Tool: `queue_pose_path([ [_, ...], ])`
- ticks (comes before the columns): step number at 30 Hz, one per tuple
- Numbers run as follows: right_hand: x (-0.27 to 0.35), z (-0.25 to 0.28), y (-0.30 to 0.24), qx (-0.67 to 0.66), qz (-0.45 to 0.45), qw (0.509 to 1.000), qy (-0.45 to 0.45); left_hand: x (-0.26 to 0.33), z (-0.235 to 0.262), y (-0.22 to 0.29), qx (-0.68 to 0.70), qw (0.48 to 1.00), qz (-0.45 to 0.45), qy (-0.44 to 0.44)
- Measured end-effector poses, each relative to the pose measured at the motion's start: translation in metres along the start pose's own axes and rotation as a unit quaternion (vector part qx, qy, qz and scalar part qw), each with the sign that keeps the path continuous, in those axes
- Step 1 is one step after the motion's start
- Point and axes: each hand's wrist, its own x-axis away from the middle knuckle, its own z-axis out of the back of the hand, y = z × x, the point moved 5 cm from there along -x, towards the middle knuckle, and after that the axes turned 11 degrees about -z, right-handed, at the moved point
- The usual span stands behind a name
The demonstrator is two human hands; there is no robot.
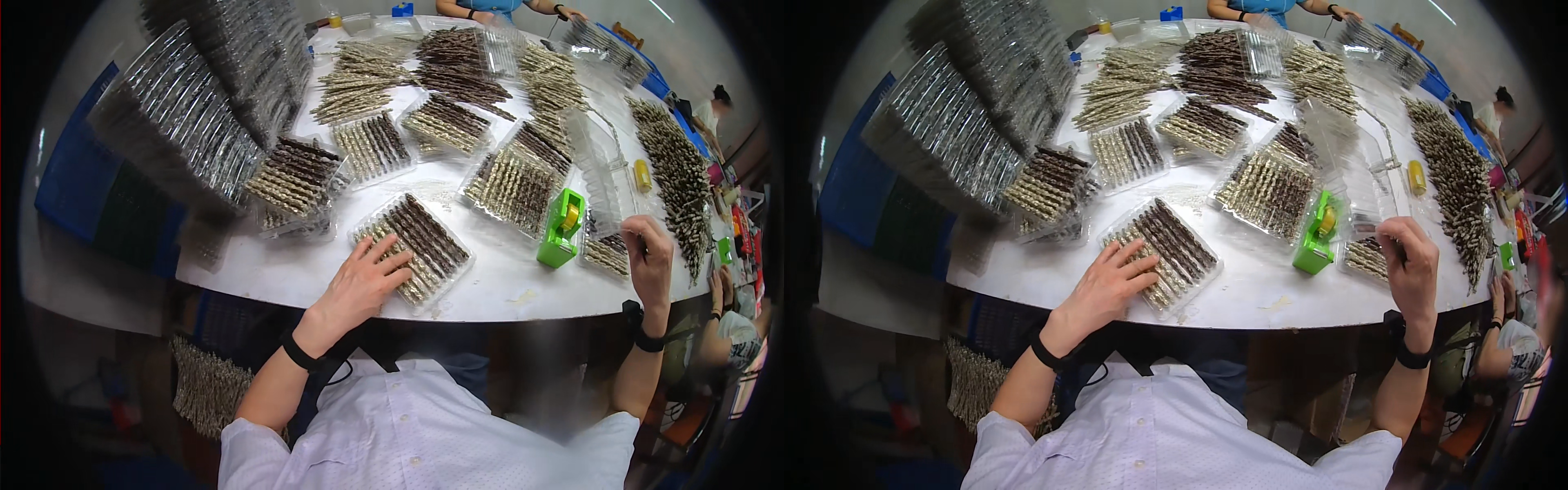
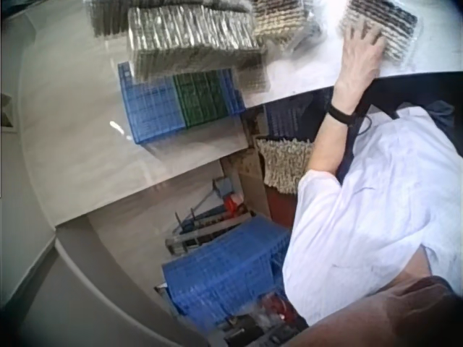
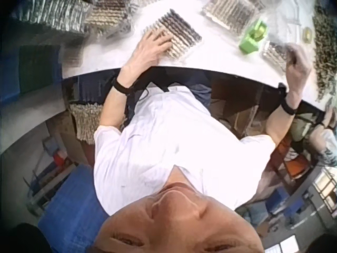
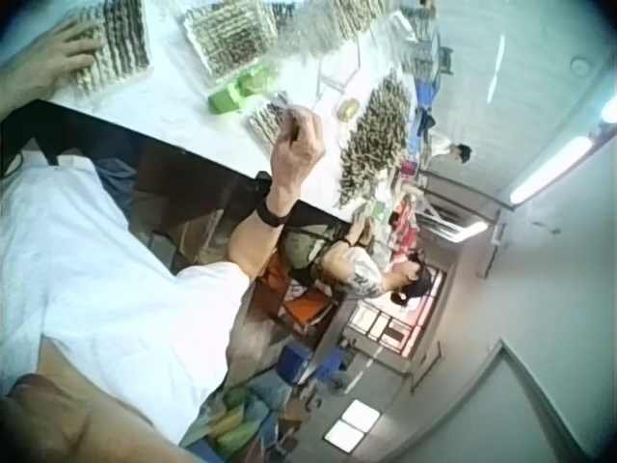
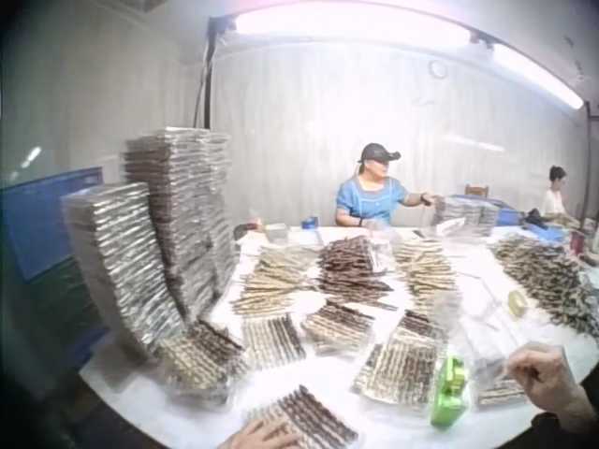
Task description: The person arranges chocolate-covered wafer sticks into clear plastic packaging trays on a white table. They pick up bundles of sticks, separate them, and place them into the slots of the trays, repeating the process for multiple units. Other workers are visible in the background performing similar tasks.
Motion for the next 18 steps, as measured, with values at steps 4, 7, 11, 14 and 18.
queue_pose_path([
  [4,0.003,-0.008,-0.019,-0.012,-0.01,1.0,-0.027,0.019,0.007,-0.015,-0.011,0.999,0.026,0.023],
  [7,0.008,-0.013,-0.038,-0.016,0.028,0.999,-0.042,0.03,0.009,-0.018,-0.004,0.996,0.073,0.046],
  [11,0.02,-0.022,-0.068,-0.057,0.048,0.987,-0.14,0.035,0.012,0.011,0.033,0.987,0.132,0.084],
  [14,0.029,-0.022,-0.081,-0.083,0.052,0.98,-0.175,0.035,0.006,0.019,0.033,0.989,0.128,0.065],
  [18,0.031,-0.02,-0.082,-0.085,0.032,0.981,-0.174,0.034,-0.013,0.021,0.03,0.991,0.092,0.09],
])
